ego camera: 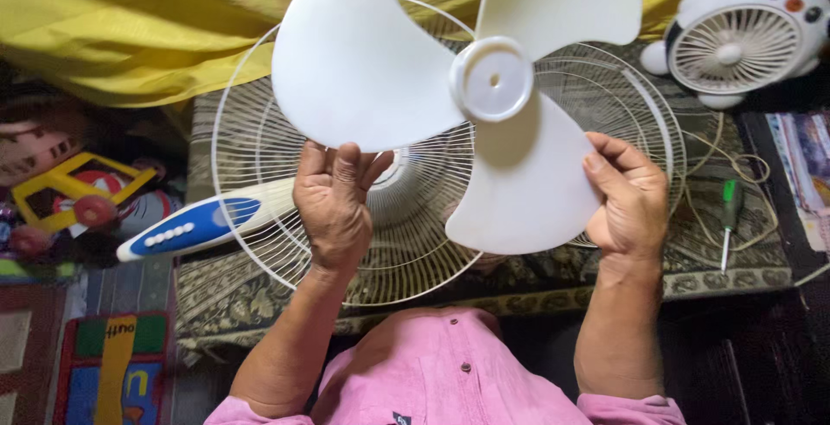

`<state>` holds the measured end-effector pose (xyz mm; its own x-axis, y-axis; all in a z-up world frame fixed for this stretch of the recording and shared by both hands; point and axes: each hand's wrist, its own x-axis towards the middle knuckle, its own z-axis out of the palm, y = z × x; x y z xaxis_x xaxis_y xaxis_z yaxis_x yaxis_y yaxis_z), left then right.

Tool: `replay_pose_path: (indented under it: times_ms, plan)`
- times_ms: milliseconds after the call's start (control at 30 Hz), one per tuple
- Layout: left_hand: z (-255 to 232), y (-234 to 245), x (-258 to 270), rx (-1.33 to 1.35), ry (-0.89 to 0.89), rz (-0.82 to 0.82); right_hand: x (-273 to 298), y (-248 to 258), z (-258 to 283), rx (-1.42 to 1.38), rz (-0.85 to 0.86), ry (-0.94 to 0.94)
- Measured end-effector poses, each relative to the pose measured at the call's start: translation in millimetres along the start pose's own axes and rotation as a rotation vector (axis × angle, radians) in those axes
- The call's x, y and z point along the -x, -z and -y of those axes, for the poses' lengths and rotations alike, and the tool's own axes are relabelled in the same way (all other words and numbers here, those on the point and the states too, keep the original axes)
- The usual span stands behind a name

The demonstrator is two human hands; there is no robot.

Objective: The person assembles a small electric fan by hand. They attach the fan blades to the motor hub, secure the center cap, and then attach both the front and rear wire cages to complete the assembly.

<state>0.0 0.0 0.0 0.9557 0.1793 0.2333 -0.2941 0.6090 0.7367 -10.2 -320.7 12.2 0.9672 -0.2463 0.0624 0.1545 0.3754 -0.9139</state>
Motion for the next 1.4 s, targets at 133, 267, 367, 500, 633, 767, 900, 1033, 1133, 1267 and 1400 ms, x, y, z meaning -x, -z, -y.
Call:
replay_pose_path:
  times_ms: [133,267,367,500,633,767,900,1033,1133,1267,1400]
  plan:
    - [-39.5,17.6,-3.0,-0.068,-0.044,-0.096,7.3,-33.7,-16.9,0.022,0.031,-0.087]
    - [-57.8,49.2,-0.3,-0.039,-0.035,-0.143,14.4,-63.9,-30.3,0.030,0.101,-0.170]
    - [-60.9,72.2,6.6,-0.049,-0.003,-0.220,21.3,-81.7,-39.5,0.108,0.123,-0.194]
    - [-62.1,95.0,14.5,-0.093,0.029,-0.310,29.4,-94.4,-51.4,0.144,0.136,-0.233]
    - [-61.0,108.5,18.7,-0.087,0.043,-0.333,33.5,-99.2,-63.4,0.155,0.145,-0.248]
    - [-54.3,116.8,18.8,-0.074,0.065,-0.340,34.3,-100.0,-69.2,0.163,0.137,-0.280]
    - [-48.4,121.5,17.2,-0.105,0.094,-0.359,32.2,-100.9,-72.6,0.174,0.118,-0.313]
    - [-43.4,125.1,14.0,-0.117,0.096,-0.379,27.5,-102.5,-75.2,0.140,0.147,-0.347]
    - [-39.4,129.9,12.7,-0.123,0.091,-0.371,25.4,-102.9,-77.0,0.181,0.149,-0.336]
    - [-33.3,136.7,13.0,-0.118,0.130,-0.393,26.9,-102.3,-77.6,0.249,0.135,-0.348]
    - [-30.0,140.0,10.4,-0.108,0.136,-0.390,25.1,-104.5,-77.5,0.236,0.152,-0.339]
